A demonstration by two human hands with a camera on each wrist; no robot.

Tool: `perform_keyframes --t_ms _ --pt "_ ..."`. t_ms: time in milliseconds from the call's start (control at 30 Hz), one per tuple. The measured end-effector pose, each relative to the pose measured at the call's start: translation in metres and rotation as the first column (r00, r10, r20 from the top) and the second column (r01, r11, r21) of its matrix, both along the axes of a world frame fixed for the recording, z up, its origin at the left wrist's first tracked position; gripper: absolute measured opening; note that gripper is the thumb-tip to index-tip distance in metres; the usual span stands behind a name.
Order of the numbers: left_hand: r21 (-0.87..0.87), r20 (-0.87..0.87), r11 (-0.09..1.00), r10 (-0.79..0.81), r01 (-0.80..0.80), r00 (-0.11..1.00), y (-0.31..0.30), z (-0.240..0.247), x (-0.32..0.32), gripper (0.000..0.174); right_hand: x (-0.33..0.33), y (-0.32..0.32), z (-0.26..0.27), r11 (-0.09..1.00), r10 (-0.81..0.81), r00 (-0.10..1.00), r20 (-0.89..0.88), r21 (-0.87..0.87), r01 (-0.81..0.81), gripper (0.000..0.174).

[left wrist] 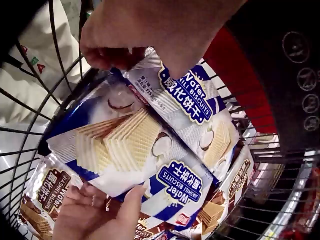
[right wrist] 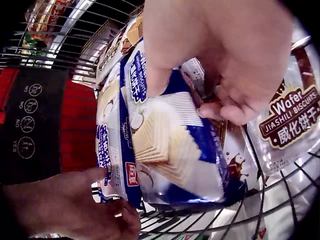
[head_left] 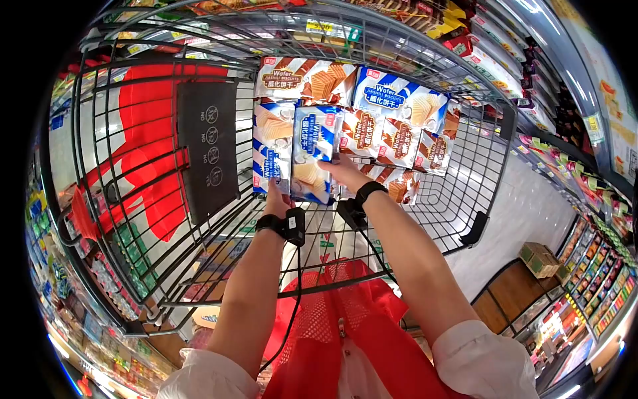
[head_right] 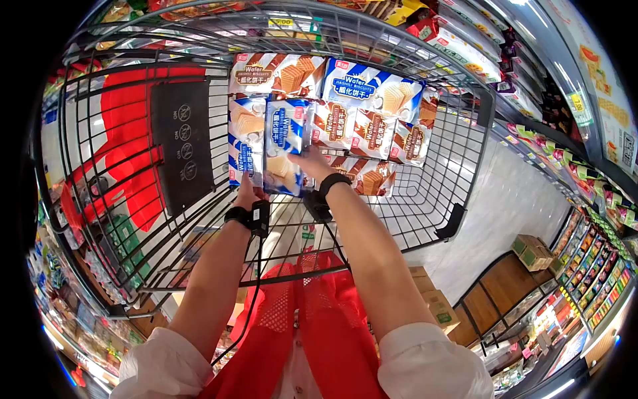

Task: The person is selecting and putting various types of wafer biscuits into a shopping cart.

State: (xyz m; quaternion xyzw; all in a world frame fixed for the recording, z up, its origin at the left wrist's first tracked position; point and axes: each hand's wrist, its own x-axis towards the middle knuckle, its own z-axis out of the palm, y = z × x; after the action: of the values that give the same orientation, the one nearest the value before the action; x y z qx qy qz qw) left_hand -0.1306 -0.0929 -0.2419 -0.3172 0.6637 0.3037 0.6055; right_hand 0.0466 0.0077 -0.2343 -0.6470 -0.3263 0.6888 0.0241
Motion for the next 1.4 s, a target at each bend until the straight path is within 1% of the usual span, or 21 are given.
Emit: perform_keyframes --t_ms 33,167,233,300,333,367,433,467,600,667,900,933,967,1033,1067,1100,1133,1167,1233,1300,1400 --pt "-0.093 -0.037 0.994 0.052 -0.055 0.998 0.003 -0.001 0.002 0.039 -0.002 0.0 0.007 0.998 -0.02 0.998 -0.062 0.066 0.024 0.051" --pt "0.039 0.016 0.999 0.011 -0.012 1.0 0.007 0.001 -0.001 0.038 -0.003 0.005 0.01 0.969 0.227 0.973 -0.03 0.11 -0.222 0.041" --pt "0.322 0.057 0.947 -0.03 0.01 0.998 0.023 0.033 0.004 0.051 0.004 0.013 0.016 0.93 0.308 0.951 -0.005 0.211 -0.3 0.038" --pt "0.271 0.015 0.955 0.121 -0.12 0.993 0.032 0.027 0.006 0.054 0.028 0.021 0.013 0.877 0.36 0.931 0.066 0.315 -0.361 0.042" --pt "0.039 -0.001 0.99 0.134 -0.134 0.991 0.011 -0.006 -0.01 0.053 0.038 0.033 0.027 0.829 0.401 0.9 0.168 0.352 -0.435 0.045" --pt "0.191 0.076 0.943 0.262 -0.272 0.962 0.005 -0.011 -0.009 0.054 0.049 0.046 0.045 0.774 0.433 0.86 0.271 0.378 -0.508 0.049" --pt "0.163 -0.046 0.936 0.323 -0.312 0.945 0.014 0.001 0.001 0.055 0.078 0.059 0.048 0.676 0.494 0.813 0.308 0.453 -0.582 0.052" --pt "0.174 -0.043 0.938 0.312 -0.3 0.949 0.018 0.007 0.001 0.053 0.095 0.065 0.048 0.538 0.527 0.745 0.408 0.518 -0.665 0.051" --pt "0.247 -0.051 0.937 0.268 -0.248 0.962 0.029 0.032 0.018 0.052 0.131 0.08 0.073 0.469 0.698 0.613 0.371 0.41 -0.782 0.041" --pt "0.266 0.062 0.928 0.253 -0.26 0.965 0.023 0.038 0.02 0.051 0.142 0.075 0.066 0.355 0.838 0.41 0.36 0.211 -0.911 0.041" --pt "0.081 0.228 0.989 -0.143 0.127 0.963 0.012 0.047 0.009 0.036 0.161 0.041 0.004 0.17 0.816 0.292 0.499 0.275 -0.946 0.028" --pt "0.126 0.196 0.957 -0.281 0.26 0.94 0.013 0.045 0.005 0.035 0.155 0.045 0.013 0.173 0.814 0.298 0.499 0.28 -0.944 0.028" --pt "0.165 0.158 0.907 -0.413 0.388 0.897 0.013 0.042 0.002 0.033 0.147 0.049 0.02 0.305 0.737 0.406 0.54 0.271 -0.913 0.028" --pt "0.293 0.084 0.884 -0.403 0.364 0.912 0.021 0.05 -0.001 0.034 0.129 0.055 0.036 0.543 0.54 0.573 0.616 0.266 -0.797 0.029" --pt "0.357 0.031 0.81 -0.508 0.465 0.861 0.03 0.055 -0.014 0.037 0.124 0.057 0.035 0.746 0.31 0.884 0.351 0.487 -0.455 0.036" --pt "0.411 -0.03 0.721 -0.601 0.558 0.798 0.036 0.059 -0.02 0.04 0.122 0.058 0.031 0.863 0.221 0.97 0.103 0.442 -0.244 0.044" --pt "0.32 -0.057 0.738 -0.611 0.594 0.79 0.038 0.062 -0.017 0.045 0.116 0.056 0.026 0.9 0.155 0.988 -0.014 0.415 -0.135 0.046" --pt "0.532 -0.109 0.621 -0.623 0.575 0.775 0.049 0.065 -0.031 0.048 0.109 0.053 0.02 0.927 0.081 0.988 -0.129 0.374 -0.027 0.049" --pt "0.531 -0.17 0.564 -0.66 0.632 0.732 0.055 0.065 -0.04 0.045 0.094 0.048 0.034 0.95 0.125 0.99 -0.066 0.295 -0.101 0.052" --pt "0.149 -0.317 0.307 -0.886 0.94 0.339 0.075 0.073 -0.058 0.036 0.081 0.039 0.038 0.821 0.376 0.926 0.046 0.447 -0.355 0.051" --pt "-0.051 -0.627 0.261 -0.759 0.964 0.173 0.045 0.011 -0.087 0.047 0.056 0.02 0.027 0.78 0.478 0.874 0.091 0.413 -0.47 0.043"
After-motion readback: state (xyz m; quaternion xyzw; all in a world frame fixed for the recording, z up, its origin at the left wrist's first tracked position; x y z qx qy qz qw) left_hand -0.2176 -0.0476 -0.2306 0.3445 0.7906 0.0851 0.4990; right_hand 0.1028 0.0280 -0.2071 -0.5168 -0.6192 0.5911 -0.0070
